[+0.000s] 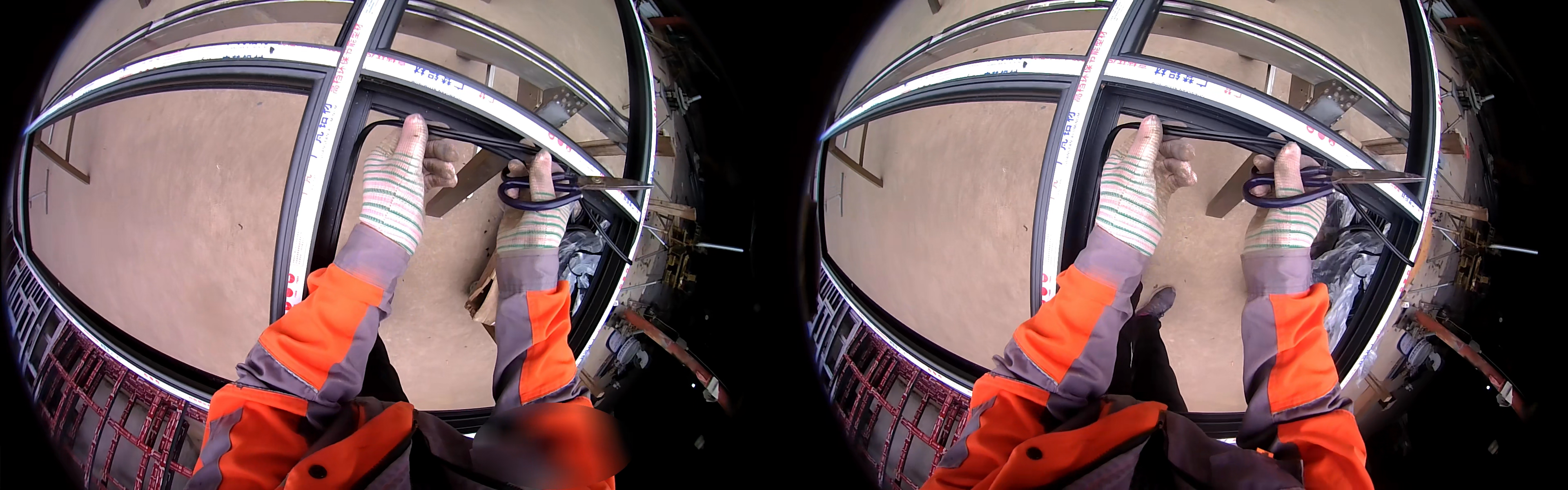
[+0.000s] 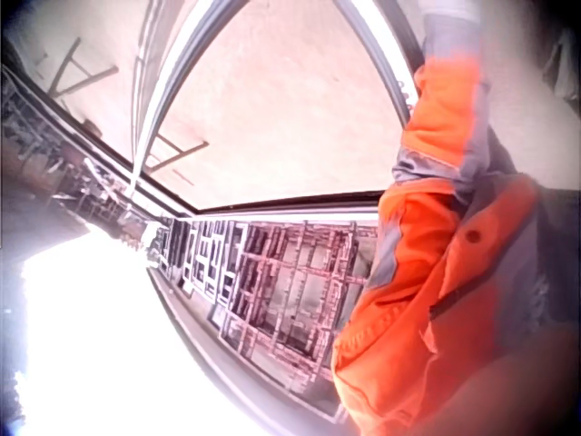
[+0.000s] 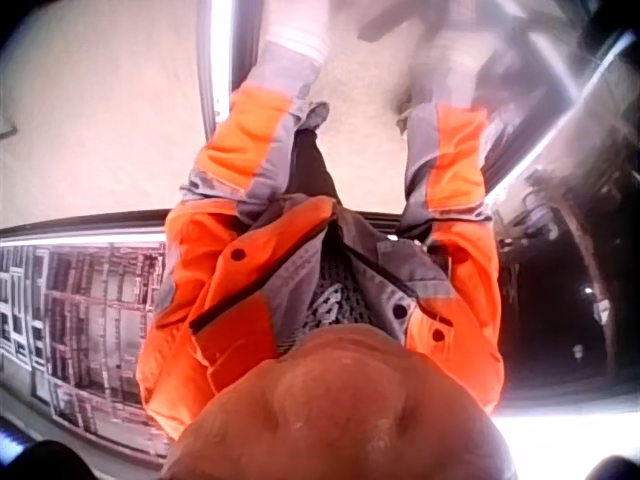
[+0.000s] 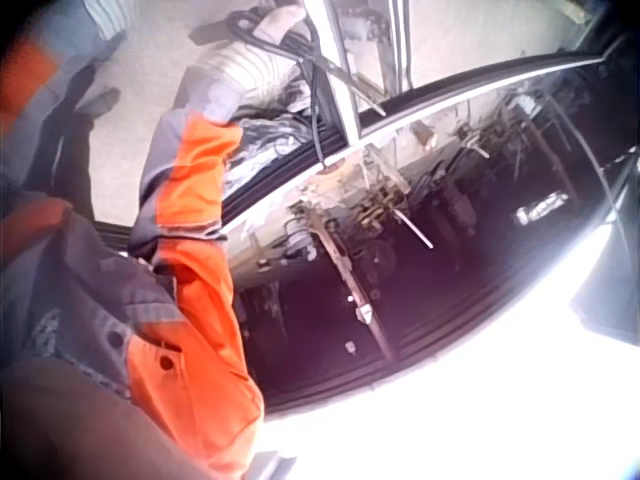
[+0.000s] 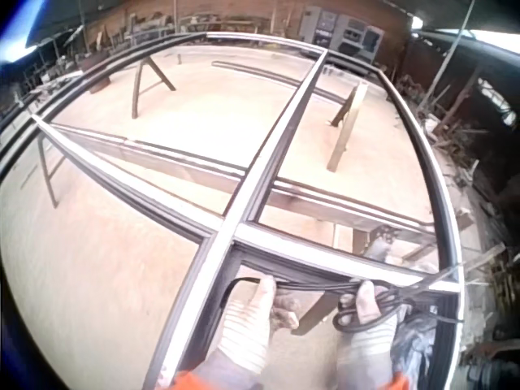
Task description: The person measures and cuts a black rubber seal strip using shears, then presses the strip into the groove of a white window frame. The person works on multiple sections of the frame, ensuring the seal fits snugly along the edges.
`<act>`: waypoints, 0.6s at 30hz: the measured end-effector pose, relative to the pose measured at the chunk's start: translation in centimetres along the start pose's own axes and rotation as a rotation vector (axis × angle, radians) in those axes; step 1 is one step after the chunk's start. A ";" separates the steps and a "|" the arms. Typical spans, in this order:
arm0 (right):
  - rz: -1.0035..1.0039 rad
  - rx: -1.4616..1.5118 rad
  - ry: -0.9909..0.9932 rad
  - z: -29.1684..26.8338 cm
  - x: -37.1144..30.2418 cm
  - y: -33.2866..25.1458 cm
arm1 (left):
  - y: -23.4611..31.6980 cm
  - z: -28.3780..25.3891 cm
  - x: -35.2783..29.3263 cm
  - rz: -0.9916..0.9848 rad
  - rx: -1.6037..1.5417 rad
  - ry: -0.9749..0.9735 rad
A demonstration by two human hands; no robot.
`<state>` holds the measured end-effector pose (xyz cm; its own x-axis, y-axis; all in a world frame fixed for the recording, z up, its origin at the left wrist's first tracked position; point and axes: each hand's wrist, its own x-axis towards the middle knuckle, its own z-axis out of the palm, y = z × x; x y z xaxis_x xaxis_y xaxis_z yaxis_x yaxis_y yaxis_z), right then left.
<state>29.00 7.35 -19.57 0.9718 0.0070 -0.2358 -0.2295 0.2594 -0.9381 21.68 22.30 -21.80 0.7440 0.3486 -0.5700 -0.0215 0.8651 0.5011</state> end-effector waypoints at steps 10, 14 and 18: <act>-0.285 -0.377 -0.156 6.1 2.9 -4.4 | 10.3 3.7 -2.7 0.788 1.354 -0.208; -0.460 -0.298 -0.248 10.0 4.2 -4.3 | 13.2 6.0 1.0 1.028 1.802 -0.401; -0.566 -0.376 -0.289 10.7 5.1 -4.5 | 13.9 6.2 3.4 1.011 1.842 -0.520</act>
<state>35.53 16.54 -13.85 0.9108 0.2377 0.3375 0.3584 -0.0493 -0.9323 28.08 33.31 -12.72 0.9694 -0.0371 0.2428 -0.1608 -0.8433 0.5128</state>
